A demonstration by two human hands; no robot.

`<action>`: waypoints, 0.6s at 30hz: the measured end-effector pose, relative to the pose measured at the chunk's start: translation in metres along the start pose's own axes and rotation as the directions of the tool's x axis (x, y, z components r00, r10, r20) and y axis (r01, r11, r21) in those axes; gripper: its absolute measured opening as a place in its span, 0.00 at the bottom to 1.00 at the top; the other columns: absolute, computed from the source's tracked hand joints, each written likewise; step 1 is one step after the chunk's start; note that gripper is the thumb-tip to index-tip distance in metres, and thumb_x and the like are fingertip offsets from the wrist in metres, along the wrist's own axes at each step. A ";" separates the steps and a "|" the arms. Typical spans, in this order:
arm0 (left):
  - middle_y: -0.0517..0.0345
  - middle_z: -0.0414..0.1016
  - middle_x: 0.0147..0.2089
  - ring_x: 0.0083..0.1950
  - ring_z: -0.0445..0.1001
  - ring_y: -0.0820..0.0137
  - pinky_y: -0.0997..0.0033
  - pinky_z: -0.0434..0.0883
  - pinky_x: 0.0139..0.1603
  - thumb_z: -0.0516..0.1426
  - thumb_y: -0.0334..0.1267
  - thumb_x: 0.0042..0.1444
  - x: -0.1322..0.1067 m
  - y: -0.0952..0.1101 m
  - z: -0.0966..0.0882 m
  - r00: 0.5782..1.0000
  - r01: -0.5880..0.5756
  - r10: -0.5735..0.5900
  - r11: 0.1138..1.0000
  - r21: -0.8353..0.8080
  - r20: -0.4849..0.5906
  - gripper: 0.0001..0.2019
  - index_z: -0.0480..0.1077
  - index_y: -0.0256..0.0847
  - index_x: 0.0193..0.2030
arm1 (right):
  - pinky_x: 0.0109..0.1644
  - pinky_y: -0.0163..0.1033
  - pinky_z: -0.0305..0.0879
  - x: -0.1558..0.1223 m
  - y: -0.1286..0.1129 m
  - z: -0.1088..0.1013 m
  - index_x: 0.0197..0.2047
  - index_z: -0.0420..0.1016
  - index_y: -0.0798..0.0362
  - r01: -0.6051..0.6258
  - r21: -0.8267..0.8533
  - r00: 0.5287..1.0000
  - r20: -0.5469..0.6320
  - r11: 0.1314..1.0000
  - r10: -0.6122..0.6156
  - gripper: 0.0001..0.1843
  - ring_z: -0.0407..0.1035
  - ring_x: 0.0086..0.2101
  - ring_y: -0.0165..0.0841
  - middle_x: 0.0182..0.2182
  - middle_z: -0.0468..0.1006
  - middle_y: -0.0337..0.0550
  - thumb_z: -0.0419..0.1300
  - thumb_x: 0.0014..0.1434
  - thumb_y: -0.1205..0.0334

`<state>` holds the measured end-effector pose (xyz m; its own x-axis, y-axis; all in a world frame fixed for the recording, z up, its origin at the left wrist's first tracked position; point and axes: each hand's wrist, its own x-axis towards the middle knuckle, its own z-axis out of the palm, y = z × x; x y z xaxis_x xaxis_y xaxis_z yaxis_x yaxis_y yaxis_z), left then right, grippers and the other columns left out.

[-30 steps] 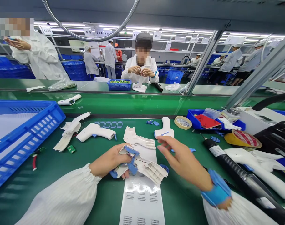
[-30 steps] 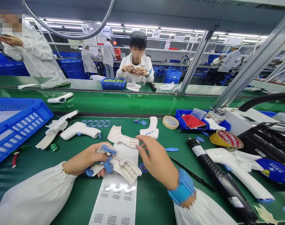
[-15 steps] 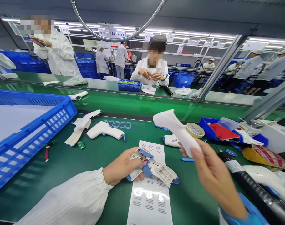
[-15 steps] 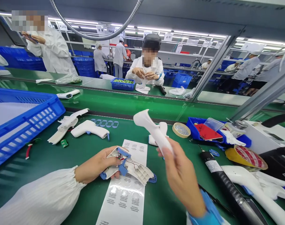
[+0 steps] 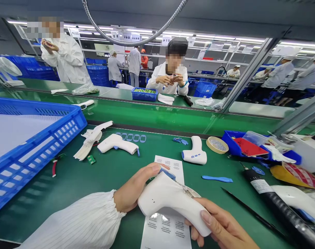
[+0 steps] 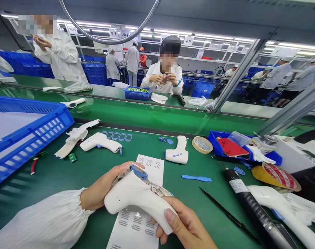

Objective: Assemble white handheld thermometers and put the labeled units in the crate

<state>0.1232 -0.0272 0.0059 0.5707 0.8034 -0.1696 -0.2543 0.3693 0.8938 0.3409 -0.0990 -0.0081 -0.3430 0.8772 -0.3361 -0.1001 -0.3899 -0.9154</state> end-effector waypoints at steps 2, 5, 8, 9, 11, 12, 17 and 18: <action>0.53 0.70 0.41 0.43 0.67 0.64 0.67 0.62 0.44 0.49 0.45 0.58 -0.001 0.001 0.000 1.000 0.011 -0.011 0.999 0.036 0.002 0.16 0.68 0.36 0.45 | 0.39 0.37 0.60 0.000 -0.002 -0.001 0.47 0.74 0.47 0.001 0.005 1.000 -0.019 1.000 -0.001 0.20 0.63 0.26 0.30 0.23 0.73 0.37 0.56 0.56 0.46; 0.54 0.70 0.41 0.42 0.67 0.65 0.67 0.62 0.42 0.51 0.45 0.58 -0.003 0.002 0.000 0.998 0.030 -0.033 0.998 0.060 0.060 0.16 0.66 0.38 0.47 | 0.39 0.37 0.61 0.000 -0.003 -0.002 0.45 0.75 0.48 0.000 0.004 0.999 -0.032 1.000 0.000 0.19 0.64 0.27 0.31 0.23 0.73 0.38 0.57 0.56 0.46; 0.56 0.69 0.40 0.38 0.66 0.70 0.72 0.62 0.38 0.57 0.42 0.53 -0.005 0.002 0.001 0.993 0.046 -0.056 0.995 0.092 0.107 0.18 0.64 0.39 0.49 | 0.40 0.37 0.61 0.001 -0.002 0.000 0.43 0.74 0.49 -0.013 0.002 0.999 -0.048 1.000 0.014 0.18 0.65 0.28 0.31 0.24 0.73 0.38 0.57 0.56 0.47; 0.57 0.69 0.39 0.37 0.66 0.71 0.73 0.62 0.37 0.59 0.40 0.51 -0.005 0.003 0.001 0.991 0.051 -0.063 0.993 0.107 0.115 0.19 0.63 0.40 0.49 | 0.40 0.37 0.62 0.001 -0.001 0.001 0.43 0.74 0.50 -0.014 -0.003 0.998 -0.055 1.000 0.014 0.18 0.65 0.28 0.31 0.24 0.73 0.38 0.57 0.56 0.47; 0.59 0.69 0.37 0.34 0.65 0.73 0.75 0.62 0.35 0.62 0.37 0.48 -0.004 0.003 0.001 0.989 0.055 -0.073 0.988 0.143 0.126 0.22 0.62 0.39 0.50 | 0.39 0.37 0.62 0.002 0.001 0.003 0.41 0.73 0.51 -0.012 -0.022 0.997 -0.072 1.000 0.010 0.18 0.65 0.28 0.31 0.24 0.73 0.38 0.57 0.56 0.46; 0.59 0.69 0.37 0.34 0.65 0.74 0.75 0.63 0.34 0.62 0.37 0.48 -0.004 0.003 0.001 0.988 0.052 -0.074 0.986 0.159 0.133 0.22 0.62 0.39 0.50 | 0.39 0.36 0.62 0.002 0.002 0.004 0.41 0.72 0.51 -0.009 -0.040 0.997 -0.083 0.999 0.006 0.18 0.65 0.28 0.31 0.24 0.73 0.38 0.56 0.56 0.46; 0.58 0.69 0.40 0.36 0.67 0.73 0.74 0.65 0.37 0.61 0.37 0.51 -0.003 0.006 -0.001 0.984 -0.002 -0.043 0.968 0.250 0.174 0.19 0.65 0.39 0.49 | 0.30 0.34 0.65 -0.003 0.008 0.000 0.42 0.62 0.49 -0.034 -0.278 0.986 -0.169 0.960 -0.015 0.22 0.67 0.23 0.31 0.20 0.71 0.35 0.51 0.56 0.39; 0.58 0.70 0.40 0.36 0.68 0.73 0.74 0.65 0.37 0.61 0.38 0.51 -0.003 0.007 -0.002 0.986 0.002 -0.047 0.964 0.267 0.161 0.19 0.65 0.40 0.50 | 0.27 0.33 0.65 -0.005 0.009 -0.003 0.42 0.62 0.49 -0.033 -0.377 0.976 -0.211 0.926 -0.051 0.22 0.66 0.22 0.31 0.19 0.71 0.34 0.51 0.56 0.39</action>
<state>0.1182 -0.0265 0.0118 0.7000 0.6999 -0.1423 -0.0352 0.2328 0.9719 0.3444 -0.1064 -0.0148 -0.1327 0.9354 -0.3279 0.2709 -0.2840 -0.9198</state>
